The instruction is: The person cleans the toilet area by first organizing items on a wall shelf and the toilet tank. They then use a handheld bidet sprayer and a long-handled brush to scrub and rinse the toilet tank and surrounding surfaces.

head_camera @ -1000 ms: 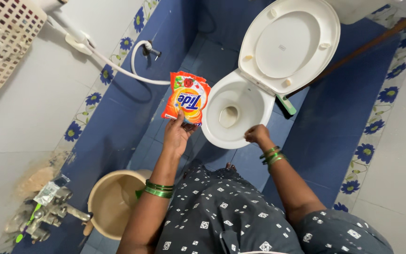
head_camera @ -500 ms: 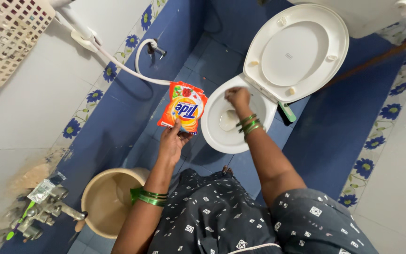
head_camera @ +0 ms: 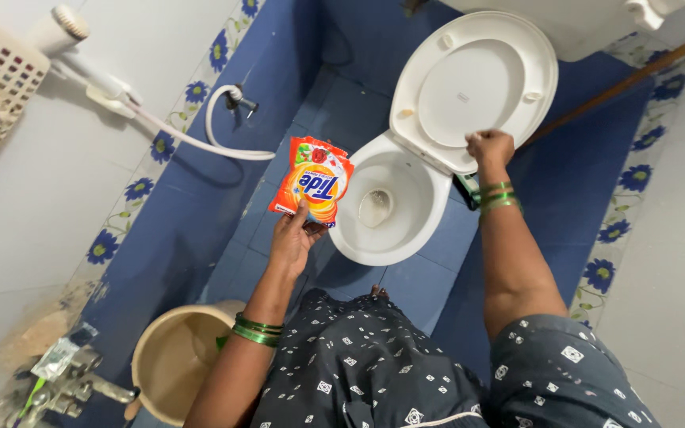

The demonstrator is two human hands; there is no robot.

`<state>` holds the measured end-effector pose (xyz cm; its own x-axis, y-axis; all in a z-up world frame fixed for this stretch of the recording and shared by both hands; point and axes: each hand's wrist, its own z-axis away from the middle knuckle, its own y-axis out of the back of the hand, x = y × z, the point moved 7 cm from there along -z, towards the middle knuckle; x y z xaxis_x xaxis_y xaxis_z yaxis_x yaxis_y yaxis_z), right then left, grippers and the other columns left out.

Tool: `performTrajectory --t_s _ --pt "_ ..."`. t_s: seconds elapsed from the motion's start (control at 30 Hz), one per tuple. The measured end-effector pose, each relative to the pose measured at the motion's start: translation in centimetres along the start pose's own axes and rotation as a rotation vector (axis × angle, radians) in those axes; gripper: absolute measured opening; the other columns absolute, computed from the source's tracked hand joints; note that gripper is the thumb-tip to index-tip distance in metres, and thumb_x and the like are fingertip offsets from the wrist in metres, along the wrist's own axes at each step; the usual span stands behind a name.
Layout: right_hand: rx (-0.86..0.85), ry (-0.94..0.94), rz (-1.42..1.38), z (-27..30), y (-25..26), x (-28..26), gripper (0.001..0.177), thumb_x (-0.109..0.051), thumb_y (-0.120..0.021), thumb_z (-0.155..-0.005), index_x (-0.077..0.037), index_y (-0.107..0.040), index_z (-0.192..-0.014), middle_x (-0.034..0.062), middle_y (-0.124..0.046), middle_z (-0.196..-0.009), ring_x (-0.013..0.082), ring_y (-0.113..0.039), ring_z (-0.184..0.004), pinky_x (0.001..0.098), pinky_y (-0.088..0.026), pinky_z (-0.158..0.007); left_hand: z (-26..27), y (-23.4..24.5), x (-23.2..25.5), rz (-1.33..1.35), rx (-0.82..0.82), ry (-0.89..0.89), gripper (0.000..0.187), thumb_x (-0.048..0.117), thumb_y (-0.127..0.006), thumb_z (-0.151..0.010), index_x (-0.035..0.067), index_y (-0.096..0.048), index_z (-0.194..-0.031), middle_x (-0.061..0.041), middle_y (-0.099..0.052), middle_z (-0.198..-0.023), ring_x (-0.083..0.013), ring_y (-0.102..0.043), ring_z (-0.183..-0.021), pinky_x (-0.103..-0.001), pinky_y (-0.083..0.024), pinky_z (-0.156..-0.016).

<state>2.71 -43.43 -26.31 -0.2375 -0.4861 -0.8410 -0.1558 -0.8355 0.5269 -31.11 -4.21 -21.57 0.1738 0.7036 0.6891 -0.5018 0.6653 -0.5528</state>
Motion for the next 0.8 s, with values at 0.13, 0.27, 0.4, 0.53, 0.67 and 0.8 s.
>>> performTrajectory --t_s 0.13,0.27,0.4,0.53,0.67,0.8 --pt "-0.02 0.049 0.44 2.2 2.9 4.4 0.021 -0.015 -0.089 -0.079 0.002 -0.077 -0.082 0.0118 -0.074 -0.073 0.0126 -0.066 -0.06 0.0298 -0.052 -0.056 -0.9 -2.1 -1.1 -0.024 -0.045 0.036 0.052 0.045 -0.07 -0.091 0.007 -0.06 -0.126 -0.008 -0.071 -0.108 -0.0216 -0.07 -0.09 -0.039 -0.057 -0.084" --pt "-0.313 -0.325 0.148 7.1 1.5 10.4 0.013 -0.01 -0.081 -0.083 0.0 -0.074 -0.087 0.0118 -0.073 -0.074 0.017 -0.07 -0.061 0.03 -0.058 -0.059 -1.3 -3.9 -2.1 -0.041 -0.082 0.052 0.053 0.044 -0.071 -0.092 0.006 -0.06 -0.126 -0.009 -0.07 -0.108 -0.0214 -0.07 -0.089 -0.039 -0.059 -0.084" --pt "-0.556 -0.301 0.21 12.5 -3.8 10.9 0.015 -0.007 -0.081 -0.084 0.003 -0.072 -0.089 0.0123 -0.073 -0.077 0.0187 -0.071 -0.066 0.0308 -0.06 -0.063 -1.6 -5.3 -1.8 -0.078 -0.131 0.003 0.051 0.036 -0.077 -0.089 0.004 -0.06 -0.125 -0.009 -0.071 -0.111 -0.0204 -0.071 -0.09 -0.037 -0.06 -0.082" --pt "-0.625 -0.218 -0.012 14.3 -9.2 8.3 0.017 -0.004 -0.08 -0.084 0.006 -0.07 -0.092 0.0128 -0.074 -0.08 0.0204 -0.072 -0.07 0.0315 -0.062 -0.066 -1.2 -5.4 -1.7 -0.06 -0.151 -0.015 0.048 0.029 -0.079 -0.088 0.003 -0.061 -0.124 -0.009 -0.071 -0.111 -0.0202 -0.071 -0.09 -0.036 -0.06 -0.082" --pt "-0.488 0.007 -0.385 10.3 -9.3 2.5 0.013 0.003 -0.072 -0.082 0.005 -0.071 -0.094 0.0099 -0.077 -0.086 0.0157 -0.074 -0.074 0.0278 -0.062 -0.067 -0.6 -4.7 -1.0 -0.025 -0.14 -0.032 0.044 0.027 -0.078 -0.088 0.007 -0.061 -0.124 -0.007 -0.071 -0.111 -0.0193 -0.071 -0.089 -0.037 -0.059 -0.079" --pt "-0.134 -0.05 -0.399 7.7 -2.3 1.6 0.01 0.0 -0.08 -0.089 0.006 -0.074 -0.094 0.0124 -0.07 -0.079 0.0177 -0.06 -0.062 0.0303 -0.05 -0.054 0.2 -4.0 -0.5 0.026 -0.122 -0.045 0.042 0.027 -0.078 -0.089 0.01 -0.06 -0.123 -0.005 -0.07 -0.109 -0.0181 -0.07 -0.087 -0.035 -0.058 -0.078"
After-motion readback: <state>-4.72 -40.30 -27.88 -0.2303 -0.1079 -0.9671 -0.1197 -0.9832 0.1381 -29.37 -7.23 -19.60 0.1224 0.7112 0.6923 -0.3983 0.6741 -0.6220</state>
